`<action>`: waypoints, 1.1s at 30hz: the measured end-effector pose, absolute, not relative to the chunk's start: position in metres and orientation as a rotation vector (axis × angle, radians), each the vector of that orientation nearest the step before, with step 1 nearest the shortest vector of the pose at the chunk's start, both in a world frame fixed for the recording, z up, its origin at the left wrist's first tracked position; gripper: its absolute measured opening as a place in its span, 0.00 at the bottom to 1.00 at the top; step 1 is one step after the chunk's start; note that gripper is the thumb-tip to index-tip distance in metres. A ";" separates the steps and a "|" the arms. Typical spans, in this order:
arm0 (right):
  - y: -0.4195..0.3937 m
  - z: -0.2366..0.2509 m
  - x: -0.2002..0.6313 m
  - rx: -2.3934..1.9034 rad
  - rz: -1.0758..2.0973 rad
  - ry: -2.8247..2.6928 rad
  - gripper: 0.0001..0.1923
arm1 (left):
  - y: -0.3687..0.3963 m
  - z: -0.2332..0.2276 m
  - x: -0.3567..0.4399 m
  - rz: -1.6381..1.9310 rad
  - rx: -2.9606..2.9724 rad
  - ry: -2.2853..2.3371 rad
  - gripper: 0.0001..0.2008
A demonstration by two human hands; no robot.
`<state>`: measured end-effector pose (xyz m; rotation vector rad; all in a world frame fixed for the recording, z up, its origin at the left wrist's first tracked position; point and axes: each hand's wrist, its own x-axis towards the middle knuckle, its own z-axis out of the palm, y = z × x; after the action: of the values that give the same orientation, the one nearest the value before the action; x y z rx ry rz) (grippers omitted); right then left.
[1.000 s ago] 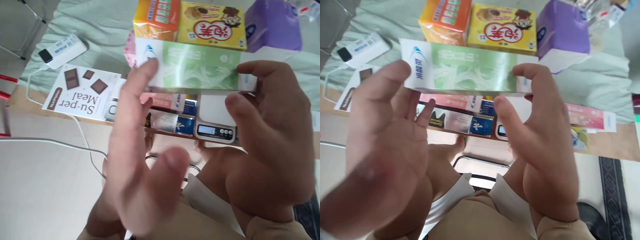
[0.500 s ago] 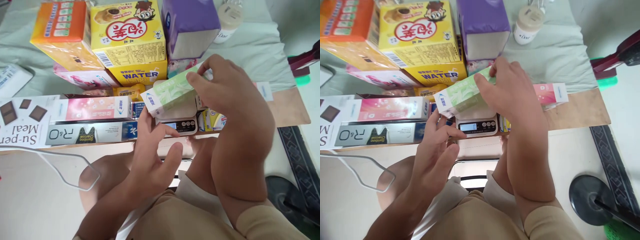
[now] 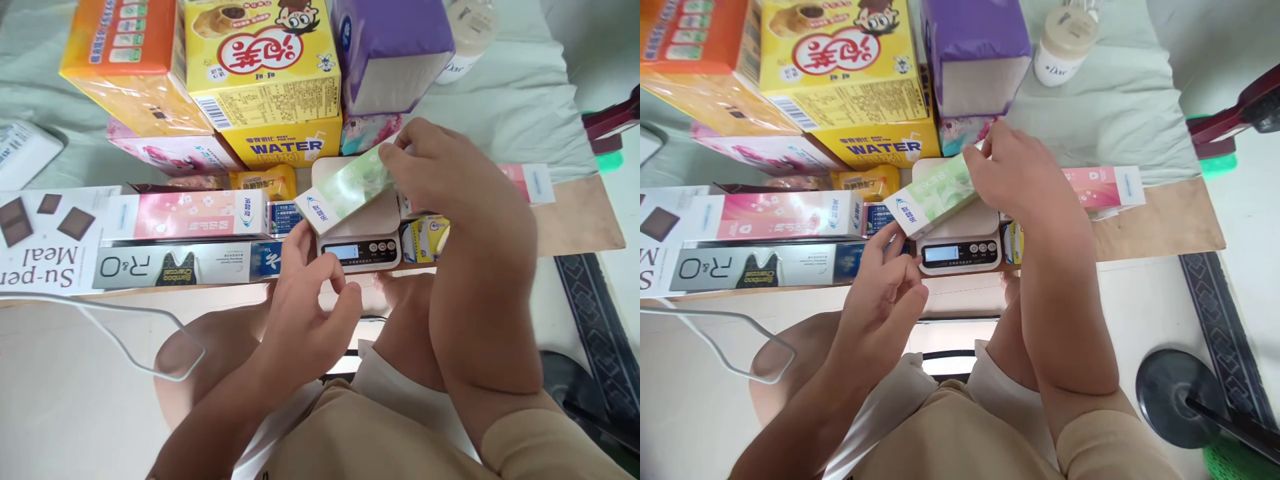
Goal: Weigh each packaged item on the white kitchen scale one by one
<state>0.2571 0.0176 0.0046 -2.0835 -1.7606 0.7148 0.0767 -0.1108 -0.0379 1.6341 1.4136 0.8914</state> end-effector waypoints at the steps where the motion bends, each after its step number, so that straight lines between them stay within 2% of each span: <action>1: 0.015 0.007 0.257 -2.104 0.717 -1.745 0.11 | -0.111 -0.038 0.075 0.900 1.644 1.427 0.10; 7: -0.013 0.032 0.264 -2.129 0.429 -1.675 0.11 | -0.107 -0.041 0.065 1.320 1.758 1.445 0.02; 10: -0.023 0.037 0.272 -2.077 0.294 -1.681 0.14 | -0.102 -0.043 0.064 1.409 1.759 1.461 0.04; 23: -0.019 0.037 0.290 -2.079 0.364 -1.676 0.16 | -0.069 -0.050 0.068 1.530 1.854 1.428 0.08; 26: -0.017 0.041 0.290 -2.131 0.368 -1.650 0.16 | -0.056 -0.053 0.072 1.362 2.004 1.543 0.13; 30: -0.017 0.045 0.298 -2.144 0.396 -1.567 0.11 | -0.043 -0.050 0.085 0.695 2.008 1.800 0.29; 33: -0.020 0.046 0.312 -2.106 0.408 -1.500 0.11 | -0.037 -0.047 0.085 0.582 1.957 1.883 0.32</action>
<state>0.3124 -0.0204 0.0463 -2.1056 -1.5001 0.4082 0.0847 -0.0371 -0.0474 1.9571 1.8829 0.5816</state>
